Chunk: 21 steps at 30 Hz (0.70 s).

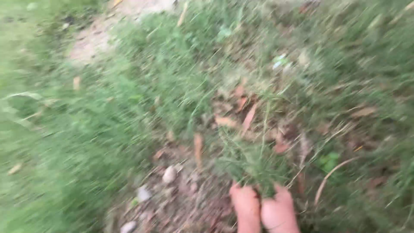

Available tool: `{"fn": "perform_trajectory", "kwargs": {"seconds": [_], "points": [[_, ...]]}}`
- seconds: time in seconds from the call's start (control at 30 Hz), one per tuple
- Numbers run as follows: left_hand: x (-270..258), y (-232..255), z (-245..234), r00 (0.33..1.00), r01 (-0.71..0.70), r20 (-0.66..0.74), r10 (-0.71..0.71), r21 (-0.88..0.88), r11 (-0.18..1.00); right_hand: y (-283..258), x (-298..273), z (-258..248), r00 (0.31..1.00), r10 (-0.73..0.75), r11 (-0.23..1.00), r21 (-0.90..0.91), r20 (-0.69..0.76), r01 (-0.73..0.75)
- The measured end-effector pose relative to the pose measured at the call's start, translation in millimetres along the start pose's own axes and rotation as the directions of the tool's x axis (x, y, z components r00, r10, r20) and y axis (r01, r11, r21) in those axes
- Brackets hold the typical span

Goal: Pulling grass and weeds from the ground by hand.

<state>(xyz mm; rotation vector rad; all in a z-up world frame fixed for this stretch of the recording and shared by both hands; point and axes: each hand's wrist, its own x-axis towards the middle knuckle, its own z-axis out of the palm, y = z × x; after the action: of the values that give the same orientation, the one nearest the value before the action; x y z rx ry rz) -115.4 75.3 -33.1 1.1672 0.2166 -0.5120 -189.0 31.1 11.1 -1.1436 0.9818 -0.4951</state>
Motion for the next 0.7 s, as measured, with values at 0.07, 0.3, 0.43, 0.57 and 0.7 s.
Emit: {"fn": "perform_trajectory", "kwargs": {"seconds": [0.07,0.3,0.43,0.57,0.7], "points": [[19,-8,-47,0.999,-0.041,0.000,0.042,-0.085,0.996,-1,-29,24,0.998,0.003,0.993,0.121,0.067,-0.011],[-1,146,11,0.933,-0.358,0.133,0.334,0.250,0.900,-144,-37,33,0.879,-0.438,0.753,-0.458,0.186,0.472],[-25,252,52,0.900,-0.423,0.311,0.306,0.789,0.445,-231,12,21,0.972,-0.037,0.607,-0.767,0.234,0.208],[-42,282,63,0.874,-0.472,0.485,0.037,0.828,0.303,-205,99,-23,0.651,-0.288,0.168,-0.633,0.702,0.756],[-12,217,57,0.813,-0.577,0.558,-0.168,0.811,-0.096,-186,67,-4,0.866,0.292,-0.148,-0.875,0.406,0.460]]}}
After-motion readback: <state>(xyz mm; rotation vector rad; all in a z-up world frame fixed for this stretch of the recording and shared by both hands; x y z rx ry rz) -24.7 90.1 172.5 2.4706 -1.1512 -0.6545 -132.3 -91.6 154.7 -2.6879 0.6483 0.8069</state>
